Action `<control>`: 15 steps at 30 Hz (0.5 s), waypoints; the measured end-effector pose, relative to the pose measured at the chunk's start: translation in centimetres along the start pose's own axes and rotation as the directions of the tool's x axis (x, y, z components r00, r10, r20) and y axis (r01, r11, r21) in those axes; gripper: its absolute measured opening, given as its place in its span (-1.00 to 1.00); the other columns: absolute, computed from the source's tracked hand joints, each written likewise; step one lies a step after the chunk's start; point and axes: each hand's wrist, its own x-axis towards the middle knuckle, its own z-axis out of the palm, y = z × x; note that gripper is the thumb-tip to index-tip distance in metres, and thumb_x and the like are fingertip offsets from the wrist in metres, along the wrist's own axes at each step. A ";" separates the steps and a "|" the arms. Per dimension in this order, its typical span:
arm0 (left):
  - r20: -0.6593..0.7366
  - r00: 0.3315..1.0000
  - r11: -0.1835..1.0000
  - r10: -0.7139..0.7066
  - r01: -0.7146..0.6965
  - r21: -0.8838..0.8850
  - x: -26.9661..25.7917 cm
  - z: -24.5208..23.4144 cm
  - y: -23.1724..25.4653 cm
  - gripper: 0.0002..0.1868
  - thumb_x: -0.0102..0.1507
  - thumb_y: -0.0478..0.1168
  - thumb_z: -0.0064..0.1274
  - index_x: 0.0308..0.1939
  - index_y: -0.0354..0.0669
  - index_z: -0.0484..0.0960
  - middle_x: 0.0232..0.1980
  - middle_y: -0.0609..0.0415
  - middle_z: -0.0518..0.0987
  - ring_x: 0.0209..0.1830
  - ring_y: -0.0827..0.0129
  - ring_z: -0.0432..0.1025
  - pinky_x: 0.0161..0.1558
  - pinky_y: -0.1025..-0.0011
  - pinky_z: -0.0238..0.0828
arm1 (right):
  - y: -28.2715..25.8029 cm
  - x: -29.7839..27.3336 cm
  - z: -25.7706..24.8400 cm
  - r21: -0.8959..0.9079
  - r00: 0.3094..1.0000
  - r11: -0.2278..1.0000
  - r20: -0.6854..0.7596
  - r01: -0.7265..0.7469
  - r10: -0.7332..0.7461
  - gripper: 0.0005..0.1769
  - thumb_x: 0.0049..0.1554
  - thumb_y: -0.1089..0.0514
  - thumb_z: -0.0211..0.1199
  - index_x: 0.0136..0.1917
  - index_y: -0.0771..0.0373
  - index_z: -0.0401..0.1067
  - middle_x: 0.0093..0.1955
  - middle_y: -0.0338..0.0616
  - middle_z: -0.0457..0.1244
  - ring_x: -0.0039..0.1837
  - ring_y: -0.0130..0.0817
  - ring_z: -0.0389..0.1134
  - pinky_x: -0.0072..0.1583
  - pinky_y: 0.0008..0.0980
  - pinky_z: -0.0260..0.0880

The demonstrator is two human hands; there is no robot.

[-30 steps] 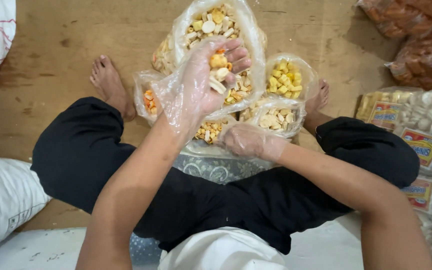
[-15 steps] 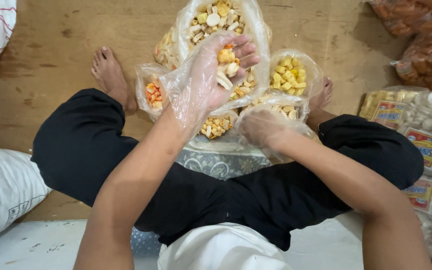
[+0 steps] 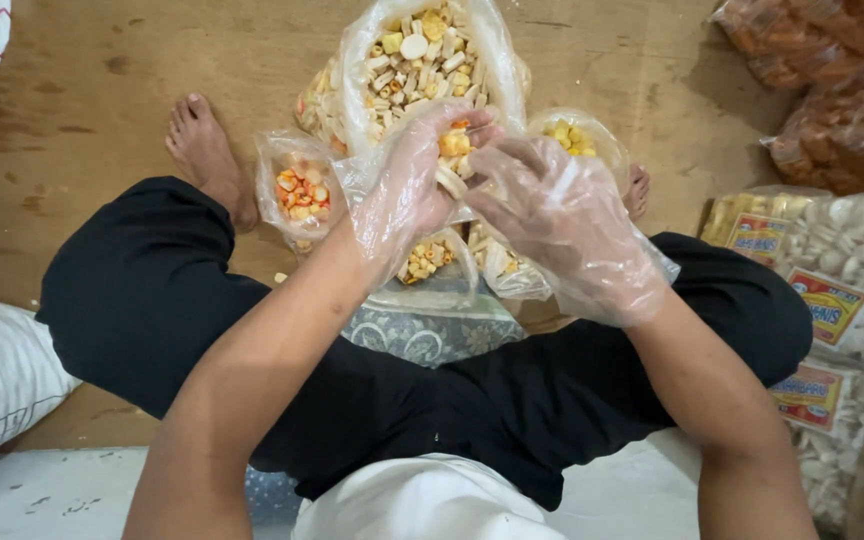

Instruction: The person sits on the floor and sorts small, colorful snack pieces from a large plastic bag into smaller plastic bags. They use gloved hands to pick and separate the snacks, placing them into different bags based on type or color.

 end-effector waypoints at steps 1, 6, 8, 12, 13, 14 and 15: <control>-0.029 0.999 1.000 -0.014 0.014 0.009 -0.2 0.4 0.0 -0.85 0.25 -0.35 0.06 -0.15 -0.40 0.59 -0.26 -0.09 0.58 -0.47 0.25 0.48 -0.44 0.39 0.48 | 0.3 -0.3 0.4 -0.016 0.991 0.997 0.107 0.079 -0.077 -0.60 0.33 0.00 0.35 0.36 0.10 0.36 0.35 -0.13 0.23 0.27 -0.30 0.29 -0.02 -0.36 0.38; -0.099 0.995 0.999 0.007 -0.003 0.035 0.5 0.9 -0.6 -0.86 0.28 -0.39 -0.01 -0.08 -0.32 0.54 -0.18 -0.06 0.54 -0.54 0.32 0.42 -0.52 0.44 0.42 | 0.6 -0.3 3.1 -0.135 0.998 0.991 0.054 0.018 -0.010 -0.60 0.36 -0.22 0.22 0.31 0.02 0.51 0.20 -0.18 0.40 -0.23 -0.48 0.38 -0.30 -0.53 0.38; -0.054 0.998 0.998 -0.017 0.020 0.060 0.5 0.7 -0.8 -0.92 0.30 -0.35 0.02 -0.24 -0.33 0.56 -0.32 -0.07 0.56 -0.50 0.22 0.49 -0.49 0.34 0.51 | 1.2 -0.7 3.3 0.090 0.994 0.996 0.109 -0.002 -0.007 -0.57 0.32 -0.05 0.33 0.38 0.07 0.40 0.30 -0.20 0.26 -0.03 -0.37 0.43 -0.16 -0.42 0.40; -0.044 0.997 0.997 0.069 -0.067 0.040 4.2 -1.3 -2.9 -0.79 0.08 -0.19 0.20 -0.36 -0.30 0.67 -0.38 -0.13 0.65 -0.54 0.24 0.55 -0.55 0.46 0.53 | 1.6 1.4 0.6 0.373 0.976 0.923 0.220 -0.091 0.008 -0.73 0.27 -0.06 0.33 0.08 0.12 0.44 0.13 -0.18 0.33 0.15 -0.15 0.42 0.01 -0.20 0.52; -0.047 0.998 0.999 0.050 -0.049 0.016 4.4 -1.4 -3.2 -0.84 0.05 -0.22 0.23 -0.41 -0.26 0.66 -0.40 -0.16 0.64 -0.55 0.18 0.56 -0.55 0.38 0.56 | 1.7 1.5 0.3 0.397 0.975 0.913 0.221 -0.095 0.005 -0.73 0.26 -0.06 0.33 0.08 0.13 0.43 0.12 -0.17 0.33 0.14 -0.13 0.42 0.01 -0.18 0.51; -0.048 0.998 0.999 0.032 -0.033 -0.007 4.7 -1.4 -3.5 -0.88 0.03 -0.26 0.25 -0.46 -0.22 0.64 -0.42 -0.18 0.64 -0.57 0.11 0.56 -0.56 0.31 0.59 | 1.8 1.7 0.1 0.420 0.975 0.902 0.220 -0.097 0.003 -0.73 0.25 -0.05 0.33 0.08 0.14 0.43 0.10 -0.15 0.33 0.13 -0.12 0.43 0.00 -0.17 0.51; -0.044 0.998 0.999 0.034 -0.034 -0.006 4.8 -1.3 -3.5 -0.88 0.03 -0.26 0.25 -0.46 -0.22 0.64 -0.42 -0.18 0.64 -0.57 0.11 0.56 -0.56 0.31 0.59 | 1.7 1.7 -0.1 0.416 0.976 0.904 0.218 -0.097 0.004 -0.73 0.25 -0.05 0.33 0.08 0.14 0.43 0.10 -0.15 0.33 0.13 -0.12 0.43 0.00 -0.17 0.51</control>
